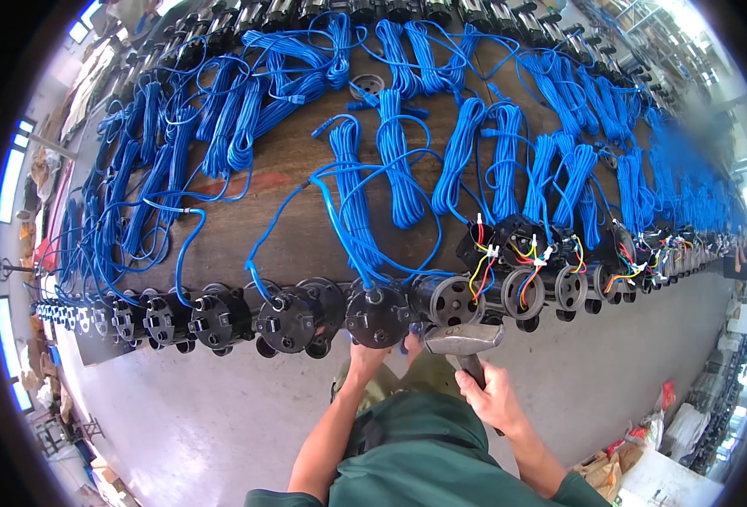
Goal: The person hammers components into the base of multiple water pump assemblies lined up on a long table.
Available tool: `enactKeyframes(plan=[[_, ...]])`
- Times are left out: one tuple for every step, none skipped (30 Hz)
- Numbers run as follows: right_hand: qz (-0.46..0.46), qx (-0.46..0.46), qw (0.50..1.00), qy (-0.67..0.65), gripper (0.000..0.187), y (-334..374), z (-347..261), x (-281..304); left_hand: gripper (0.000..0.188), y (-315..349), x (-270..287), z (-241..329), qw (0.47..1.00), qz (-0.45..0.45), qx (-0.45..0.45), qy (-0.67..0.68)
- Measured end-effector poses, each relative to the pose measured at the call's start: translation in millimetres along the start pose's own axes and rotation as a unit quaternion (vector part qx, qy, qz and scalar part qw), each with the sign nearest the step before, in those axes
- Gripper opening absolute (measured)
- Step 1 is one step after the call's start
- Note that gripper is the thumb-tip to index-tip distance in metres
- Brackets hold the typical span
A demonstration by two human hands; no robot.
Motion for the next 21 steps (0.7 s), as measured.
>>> enactKeyframes(plan=[[0.002, -0.001, 1.0, 0.001, 0.035, 0.2, -0.8, 1.6, 0.055, 0.8, -1.4, 3.7, 1.0, -0.002, 0.0, 0.013], [0.004, -0.003, 1.0, 0.002, 0.034, 0.3, -2.1, 3.3, 0.054, 2.0, -3.0, 7.5, 1.0, -0.004, 0.001, 0.026], [0.007, 0.004, 1.0, 0.006, 0.034, 1.5, -7.6, 3.0, 0.053, 7.2, 1.2, 21.4, 0.998, 0.031, -0.057, 0.01], [0.009, 0.011, 1.0, 0.01, 0.034, 3.5, -14.7, 2.9, 0.052, 14.7, 2.1, 35.2, 0.991, 0.066, -0.115, -0.006], [0.012, 0.018, 1.0, 0.013, 0.034, 4.6, -21.3, 3.1, 0.052, 15.7, 4.1, 37.6, 0.987, 0.085, -0.135, -0.014], [0.013, 0.021, 0.999, 0.02, 0.035, 4.3, -24.7, 3.8, 0.052, 16.7, 4.8, 39.7, 0.982, 0.103, -0.154, -0.021], [0.014, 0.024, 0.999, 0.026, 0.035, 2.3, -28.6, 5.0, 0.049, 14.6, 4.9, 38.4, 0.985, 0.095, -0.143, -0.035], [0.016, 0.027, 0.999, 0.032, 0.036, 0.8, -30.6, 5.9, 0.047, 12.2, 5.2, 37.6, 0.986, 0.087, -0.132, -0.049], [0.011, 0.018, 0.999, 0.032, 0.036, -0.2, -27.3, 4.8, 0.046, 11.0, 6.1, 36.7, 0.988, 0.079, -0.119, -0.064], [0.006, 0.008, 0.999, 0.032, 0.037, -1.7, -22.3, 3.7, 0.046, 11.1, 6.2, 34.8, 0.989, 0.078, -0.117, -0.05], [0.001, -0.001, 0.999, 0.032, 0.037, -3.0, -17.2, 2.5, 0.047, 11.9, 5.2, 31.4, 0.99, 0.078, -0.115, -0.036], [0.001, -0.001, 1.0, 0.019, 0.037, -4.0, -12.2, 1.5, 0.047, 12.5, 3.7, 27.8, 0.99, 0.077, -0.113, -0.022], [-0.002, -0.001, 1.0, 0.006, 0.038, -6.0, -6.5, -1.4, 0.048, 11.7, 3.6, 22.7, 0.99, 0.081, -0.112, -0.012], [-0.004, -0.001, 1.0, -0.008, 0.038, -7.0, -3.1, -4.1, 0.049, 10.5, 2.8, 17.1, 0.99, 0.084, -0.112, -0.002], [-0.005, -0.006, 1.0, -0.01, 0.039, -7.5, -0.8, -4.7, 0.049, 9.3, 0.7, 18.4, 0.99, 0.086, -0.116, -0.002], [-0.006, -0.012, 1.0, -0.012, 0.039, -8.1, 1.1, -5.4, 0.049, 8.7, -0.5, 19.5, 0.989, 0.088, -0.119, -0.003], [-0.007, -0.018, 1.0, -0.014, 0.04, -9.0, 2.7, -5.8, 0.048, 9.6, 0.5, 21.4, 0.987, 0.09, -0.132, -0.006], [-0.008, -0.021, 1.0, -0.001, 0.04, -9.3, 3.0, -5.4, 0.048, 13.5, 1.8, 30.4, 0.985, 0.092, -0.146, -0.008], [-0.008, -0.025, 1.0, 0.012, 0.041, -8.8, 1.9, -4.7, 0.047, 13.7, 2.3, 31.2, 0.985, 0.087, -0.15, -0.01], [-0.01, -0.028, 0.999, 0.025, 0.041, -9.6, 1.7, -4.2, 0.045, 13.6, 2.9, 31.8, 0.984, 0.082, -0.155, -0.013], [-0.012, -0.027, 0.999, 0.015, 0.042, -10.2, 3.4, -4.5, 0.044, 17.1, 3.9, 37.5, 0.984, 0.075, -0.158, -0.018]])
Point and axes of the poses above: each hand's wrist, its own y-axis away from the middle knuckle, its own x-axis out of the back of the hand, z = x × y, the point moved 7 cm from there along -y, towards the middle knuckle, and after that the axes turned 7 degrees about -y, right-handed, at the moved point
